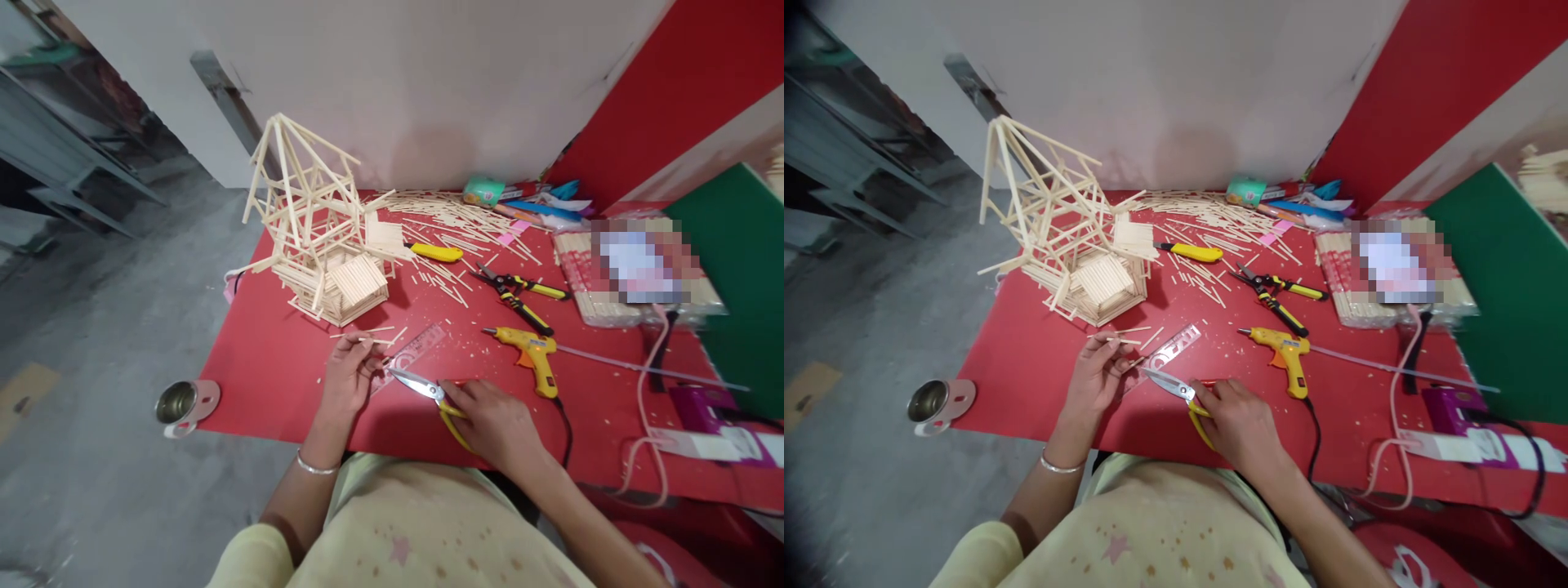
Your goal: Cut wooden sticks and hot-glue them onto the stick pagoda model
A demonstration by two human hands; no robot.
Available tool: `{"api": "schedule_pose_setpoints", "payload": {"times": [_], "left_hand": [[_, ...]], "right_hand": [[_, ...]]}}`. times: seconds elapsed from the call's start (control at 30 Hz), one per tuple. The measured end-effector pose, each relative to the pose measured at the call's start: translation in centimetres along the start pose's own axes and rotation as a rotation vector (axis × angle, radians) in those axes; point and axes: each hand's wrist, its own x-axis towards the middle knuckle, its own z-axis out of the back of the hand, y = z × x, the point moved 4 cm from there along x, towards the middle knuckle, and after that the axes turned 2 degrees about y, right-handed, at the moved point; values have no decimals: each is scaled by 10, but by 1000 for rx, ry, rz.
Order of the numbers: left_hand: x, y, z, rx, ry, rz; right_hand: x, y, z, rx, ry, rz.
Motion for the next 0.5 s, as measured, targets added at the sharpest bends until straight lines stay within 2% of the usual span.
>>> {"api": "schedule_pose_setpoints", "payload": {"times": [0.17, 0.27, 0.37, 0.5], "left_hand": [[0, 1, 0, -29, -3, -23], [0, 1, -1, -47, 19, -35], [-1, 0, -4, -36, 42, -45], [-6, -2, -13, -21, 84, -36]], "right_hand": [[2, 2, -2, 33, 56, 27], [4, 4, -1, 106, 38, 41], [11, 11, 10, 229, -46, 34], [36, 33, 33, 470, -233, 39]]}}
